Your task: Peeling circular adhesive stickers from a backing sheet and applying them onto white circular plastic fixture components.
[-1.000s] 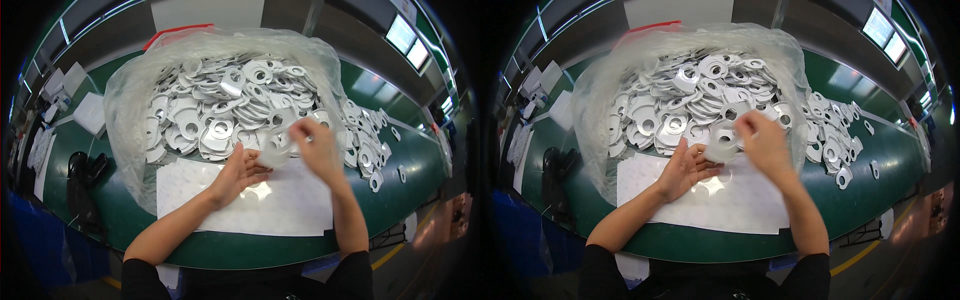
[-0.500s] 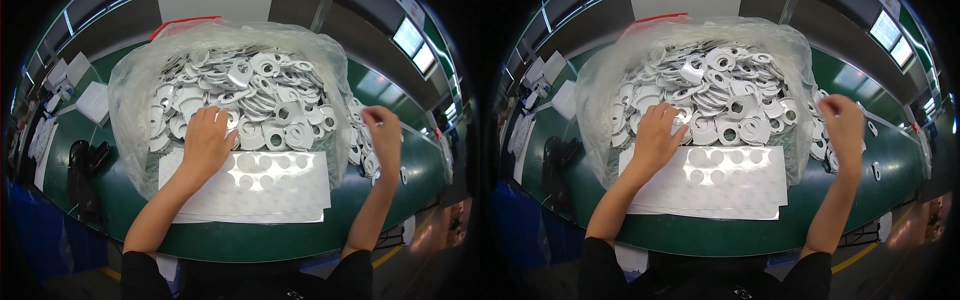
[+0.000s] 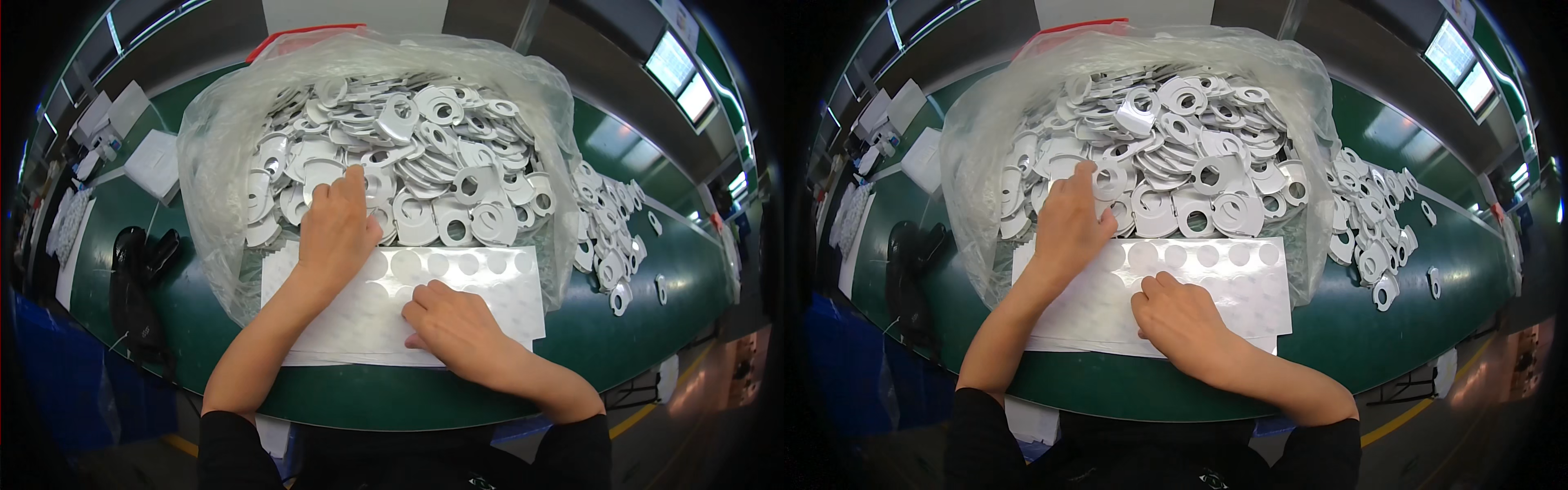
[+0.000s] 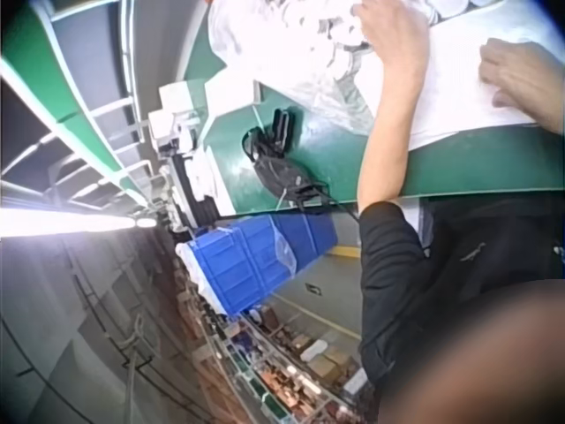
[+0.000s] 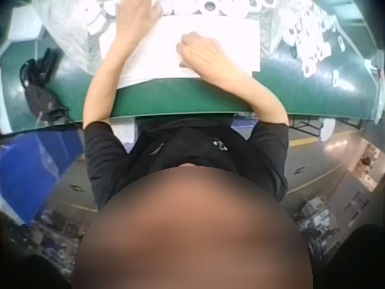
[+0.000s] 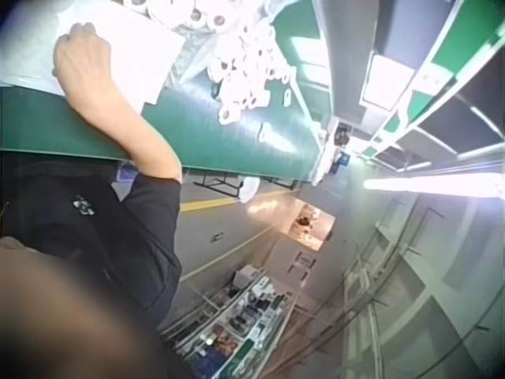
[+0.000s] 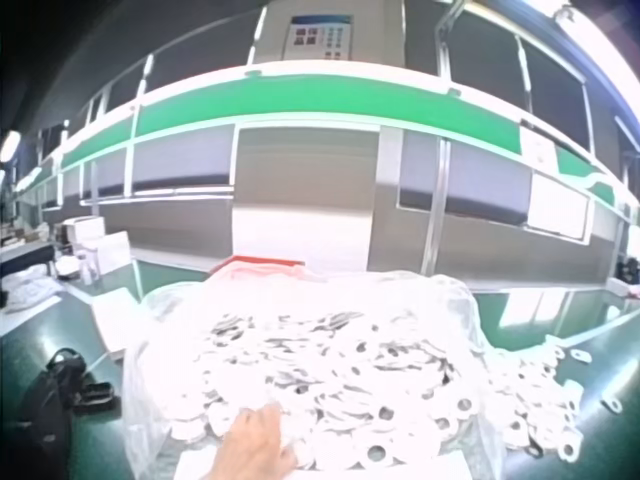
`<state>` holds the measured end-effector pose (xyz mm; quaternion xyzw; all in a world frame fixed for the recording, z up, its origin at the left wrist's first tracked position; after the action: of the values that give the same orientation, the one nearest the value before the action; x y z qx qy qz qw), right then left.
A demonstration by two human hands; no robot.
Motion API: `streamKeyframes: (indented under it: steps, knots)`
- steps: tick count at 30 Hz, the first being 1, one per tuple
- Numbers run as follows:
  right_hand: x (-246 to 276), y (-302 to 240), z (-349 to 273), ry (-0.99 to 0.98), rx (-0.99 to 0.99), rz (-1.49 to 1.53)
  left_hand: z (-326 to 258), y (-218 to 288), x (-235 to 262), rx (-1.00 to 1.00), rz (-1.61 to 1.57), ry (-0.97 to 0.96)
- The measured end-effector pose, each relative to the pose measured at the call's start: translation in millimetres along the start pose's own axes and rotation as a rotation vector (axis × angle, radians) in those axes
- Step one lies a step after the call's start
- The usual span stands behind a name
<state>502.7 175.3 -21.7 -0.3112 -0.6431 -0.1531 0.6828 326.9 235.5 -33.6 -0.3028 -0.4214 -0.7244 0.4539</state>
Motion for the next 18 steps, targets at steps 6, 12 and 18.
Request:
streamKeyframes:
  steps: [6, 12, 18]
  knots:
    - [-1.6, 9.2, 0.4, -0.002, -0.033, 0.028, -1.6, 17.3, 16.9, 0.228, -0.927, -0.121]
    - [-3.7, 19.7, 1.7, -0.055, -0.058, 0.129, -23.2, 27.3, -25.6, 0.712, -2.183, -0.550]
    - [-1.4, 21.6, 2.0, -0.080, -0.064, 0.184, -34.1, 26.8, -47.9, 0.849, -2.258, -0.452]
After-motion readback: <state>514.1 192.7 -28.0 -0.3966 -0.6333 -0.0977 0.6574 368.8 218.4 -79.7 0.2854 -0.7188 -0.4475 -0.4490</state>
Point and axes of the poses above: each hand's wrist, its own z-axis towards the middle knuckle, its own x-axis out of the back of the hand, y = z × x, the point moved 1 cm from there along z, towards the middle knuckle, and after that the axes turned 4 degrees about -z, right-handed, at the moved point
